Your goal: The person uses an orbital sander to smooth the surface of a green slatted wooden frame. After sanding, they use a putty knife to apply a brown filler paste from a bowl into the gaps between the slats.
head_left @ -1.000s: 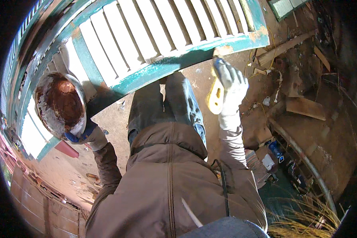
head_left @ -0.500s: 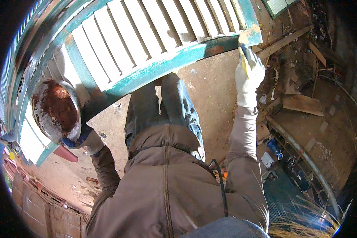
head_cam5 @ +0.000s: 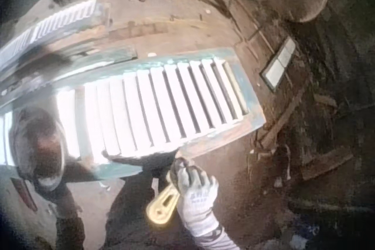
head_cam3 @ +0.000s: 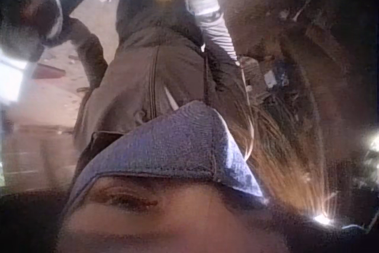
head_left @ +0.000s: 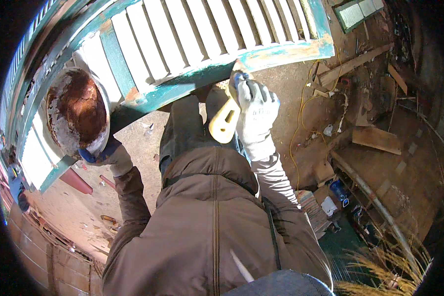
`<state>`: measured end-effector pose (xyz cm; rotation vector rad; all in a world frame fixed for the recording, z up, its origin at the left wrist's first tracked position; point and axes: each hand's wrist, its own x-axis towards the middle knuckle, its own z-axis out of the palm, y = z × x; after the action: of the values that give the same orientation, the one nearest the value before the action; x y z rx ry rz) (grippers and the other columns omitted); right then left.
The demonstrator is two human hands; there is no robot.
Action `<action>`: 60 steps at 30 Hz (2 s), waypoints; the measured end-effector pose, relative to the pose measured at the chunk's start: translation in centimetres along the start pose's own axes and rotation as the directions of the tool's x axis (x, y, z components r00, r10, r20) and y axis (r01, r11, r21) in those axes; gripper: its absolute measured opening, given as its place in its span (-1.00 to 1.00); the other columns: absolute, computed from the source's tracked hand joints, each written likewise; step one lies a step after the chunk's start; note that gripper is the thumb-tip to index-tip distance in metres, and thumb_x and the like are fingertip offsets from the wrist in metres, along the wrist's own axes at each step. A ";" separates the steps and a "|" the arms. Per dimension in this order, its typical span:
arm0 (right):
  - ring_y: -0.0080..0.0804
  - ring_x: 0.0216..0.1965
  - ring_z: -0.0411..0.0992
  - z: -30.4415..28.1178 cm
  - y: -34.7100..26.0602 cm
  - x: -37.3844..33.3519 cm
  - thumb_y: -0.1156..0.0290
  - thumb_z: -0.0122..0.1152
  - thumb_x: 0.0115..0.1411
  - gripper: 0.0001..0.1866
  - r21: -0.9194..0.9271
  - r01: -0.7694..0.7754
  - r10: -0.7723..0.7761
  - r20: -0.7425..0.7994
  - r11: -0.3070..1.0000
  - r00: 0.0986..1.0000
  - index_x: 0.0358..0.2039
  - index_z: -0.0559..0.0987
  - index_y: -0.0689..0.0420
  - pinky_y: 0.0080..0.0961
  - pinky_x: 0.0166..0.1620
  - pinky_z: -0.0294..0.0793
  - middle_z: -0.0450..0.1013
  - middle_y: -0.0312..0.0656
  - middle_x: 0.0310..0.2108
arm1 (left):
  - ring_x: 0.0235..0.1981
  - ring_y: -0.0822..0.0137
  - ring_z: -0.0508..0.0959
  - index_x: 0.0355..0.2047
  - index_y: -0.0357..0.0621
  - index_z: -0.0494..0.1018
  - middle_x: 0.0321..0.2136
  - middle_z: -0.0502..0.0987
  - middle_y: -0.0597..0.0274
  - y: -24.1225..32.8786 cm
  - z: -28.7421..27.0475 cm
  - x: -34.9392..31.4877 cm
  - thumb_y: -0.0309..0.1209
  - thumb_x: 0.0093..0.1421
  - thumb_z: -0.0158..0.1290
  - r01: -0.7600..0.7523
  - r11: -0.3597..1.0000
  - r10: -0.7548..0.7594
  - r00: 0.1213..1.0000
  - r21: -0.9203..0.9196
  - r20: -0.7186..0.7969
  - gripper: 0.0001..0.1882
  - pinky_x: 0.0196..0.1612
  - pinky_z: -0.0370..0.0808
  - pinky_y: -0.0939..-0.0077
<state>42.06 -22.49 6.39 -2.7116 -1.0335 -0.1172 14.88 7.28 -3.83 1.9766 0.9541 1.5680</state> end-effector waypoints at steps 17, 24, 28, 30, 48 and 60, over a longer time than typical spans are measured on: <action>-0.20 -0.39 0.62 -0.4 25.1 4.1 0.27 0.29 0.26 -0.83 -0.148 -0.339 0.269 -0.359 0.929 0.894 -0.18 0.75 -0.09 -0.34 -0.29 0.59 0.67 -0.21 -0.31 | 0.17 0.04 0.42 0.29 -0.15 0.15 0.17 0.30 0.03 -0.2 -0.7 0.7 -0.51 0.05 0.41 -0.107 0.975 0.102 0.994 0.193 0.034 -0.13 0.23 0.50 0.10; -0.23 -0.29 0.63 -0.1 17.2 3.0 0.43 0.31 0.19 -0.76 -0.132 -0.100 0.058 -0.288 0.986 0.956 -0.12 0.73 -0.01 -0.36 -0.19 0.62 0.68 -0.21 -0.27 | 0.26 -0.03 0.34 0.31 0.09 0.16 0.29 0.21 0.01 1.8 0.9 0.1 -0.39 0.32 0.14 -0.036 0.999 0.035 0.996 0.011 0.079 -0.39 0.27 0.47 -0.10; -0.29 -0.16 0.60 0.0 12.4 1.6 0.34 0.22 0.16 -0.64 -0.122 -0.083 0.059 -0.182 0.989 0.982 -0.01 0.67 -0.16 -0.31 -0.12 0.52 0.65 -0.31 -0.11 | 0.32 -0.07 0.28 0.32 0.06 0.17 0.35 0.17 0.01 0.1 0.2 -0.3 -0.21 0.35 0.04 0.143 0.970 -0.128 0.988 -0.198 0.084 -0.42 0.27 0.45 -0.18; -0.29 -0.14 0.59 0.0 8.8 1.2 0.34 0.20 0.17 -0.64 -0.070 -0.042 0.030 -0.168 0.997 0.985 0.00 0.66 -0.16 -0.29 -0.13 0.51 0.64 -0.30 -0.09 | 0.36 -0.09 0.25 0.33 0.00 0.20 0.38 0.16 0.03 0.0 0.0 0.0 -0.02 0.37 -0.06 0.265 0.933 -0.249 0.964 -0.245 0.097 -0.39 0.26 0.43 -0.22; -0.24 -0.10 0.53 1.9 -10.8 -2.2 0.28 0.23 0.09 -0.61 0.126 0.219 -0.227 0.051 0.968 0.973 -0.04 0.62 -0.02 -0.16 -0.07 0.45 0.57 -0.25 -0.08 | 0.22 -0.03 0.44 0.24 -0.02 0.33 0.25 0.37 0.03 2.8 0.2 2.1 0.03 0.36 -0.01 0.538 0.556 -0.609 0.782 -0.634 0.130 -0.42 0.17 0.53 -0.10; -0.37 0.00 0.53 7.2 0.5 3.0 0.29 0.23 0.09 -0.57 0.046 0.594 -0.593 -0.046 0.803 0.804 0.03 0.63 -0.19 -0.35 -0.04 0.43 0.55 -0.36 0.05 | 0.28 -0.13 0.36 0.27 0.14 0.26 0.33 0.20 0.02 -3.4 -1.3 -2.6 0.07 0.37 0.02 0.479 0.708 -0.555 0.832 -0.519 0.011 -0.43 0.12 0.60 -0.16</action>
<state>44.51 -19.13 -0.16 -2.2220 -1.8131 -0.2277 12.50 7.53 -7.59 1.1096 0.9276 1.4427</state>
